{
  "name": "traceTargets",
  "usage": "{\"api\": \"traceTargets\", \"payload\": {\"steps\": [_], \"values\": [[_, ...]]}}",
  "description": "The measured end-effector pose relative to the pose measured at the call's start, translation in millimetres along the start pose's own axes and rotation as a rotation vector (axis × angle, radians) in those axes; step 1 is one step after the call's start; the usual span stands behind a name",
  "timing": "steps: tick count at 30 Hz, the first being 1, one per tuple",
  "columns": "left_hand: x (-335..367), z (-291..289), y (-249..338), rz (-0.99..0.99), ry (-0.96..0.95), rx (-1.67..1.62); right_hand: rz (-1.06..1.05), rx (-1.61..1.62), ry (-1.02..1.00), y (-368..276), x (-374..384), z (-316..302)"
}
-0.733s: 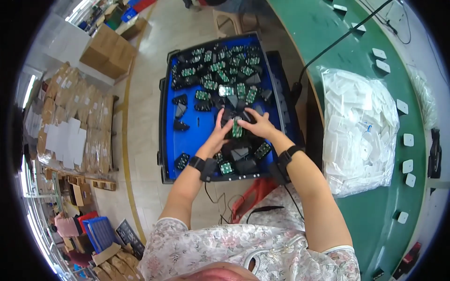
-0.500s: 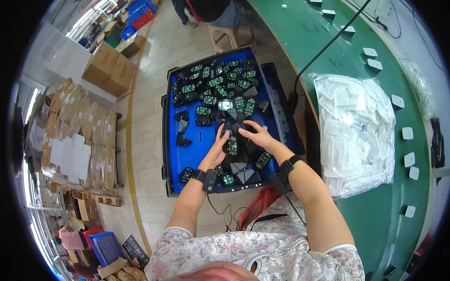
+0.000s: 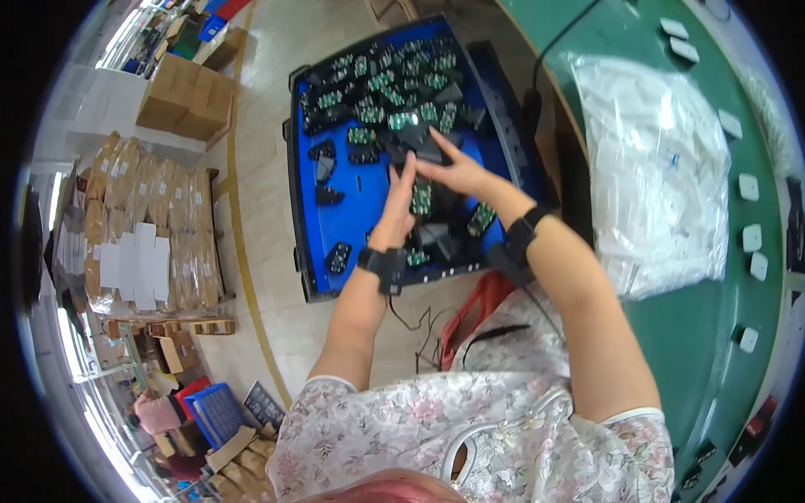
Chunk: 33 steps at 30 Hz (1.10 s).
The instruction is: Assembling small electronic components by placing circuit boards into plastic enclosures on a factory assembly line.
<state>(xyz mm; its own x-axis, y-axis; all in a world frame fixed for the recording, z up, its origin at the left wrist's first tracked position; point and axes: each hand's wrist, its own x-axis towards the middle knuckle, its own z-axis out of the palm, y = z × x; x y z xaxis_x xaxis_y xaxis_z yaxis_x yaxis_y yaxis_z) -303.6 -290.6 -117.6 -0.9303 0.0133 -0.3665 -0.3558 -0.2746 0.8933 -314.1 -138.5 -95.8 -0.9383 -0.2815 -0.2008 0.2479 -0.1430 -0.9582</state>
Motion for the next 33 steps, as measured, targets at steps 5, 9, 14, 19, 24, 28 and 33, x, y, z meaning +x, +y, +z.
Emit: {"api": "traceTargets", "payload": {"steps": [5,9,14,19,24,28,33], "values": [[0.7,23.0,83.1,0.185,-0.085,0.027,-0.199,-0.086,-0.01,-61.5,12.9,6.6],[-5.9,36.6,145.5,0.232,-0.147,0.156,-0.091,-0.255,0.114,-114.5,5.2,17.3],[-21.2,37.4,133.9,0.242,-0.094,0.245,-0.212,0.041,0.084,-90.8,-13.2,26.2],[-40.6,26.9,109.3,0.239,-0.103,0.246,-0.139,0.071,0.053,-84.4,-39.8,28.4],[-66.2,62.7,135.7,0.386,-0.174,0.258,-0.307,-0.022,0.127,-121.2,-71.2,16.9],[-68.2,106.0,152.6,0.41,-0.136,0.465,-0.443,-0.258,0.325,-145.9,-99.8,-10.1],[-95.3,208.4,134.7,0.377,-0.43,0.254,-0.458,-0.331,0.638,-166.7,-189.8,-64.0]]}}
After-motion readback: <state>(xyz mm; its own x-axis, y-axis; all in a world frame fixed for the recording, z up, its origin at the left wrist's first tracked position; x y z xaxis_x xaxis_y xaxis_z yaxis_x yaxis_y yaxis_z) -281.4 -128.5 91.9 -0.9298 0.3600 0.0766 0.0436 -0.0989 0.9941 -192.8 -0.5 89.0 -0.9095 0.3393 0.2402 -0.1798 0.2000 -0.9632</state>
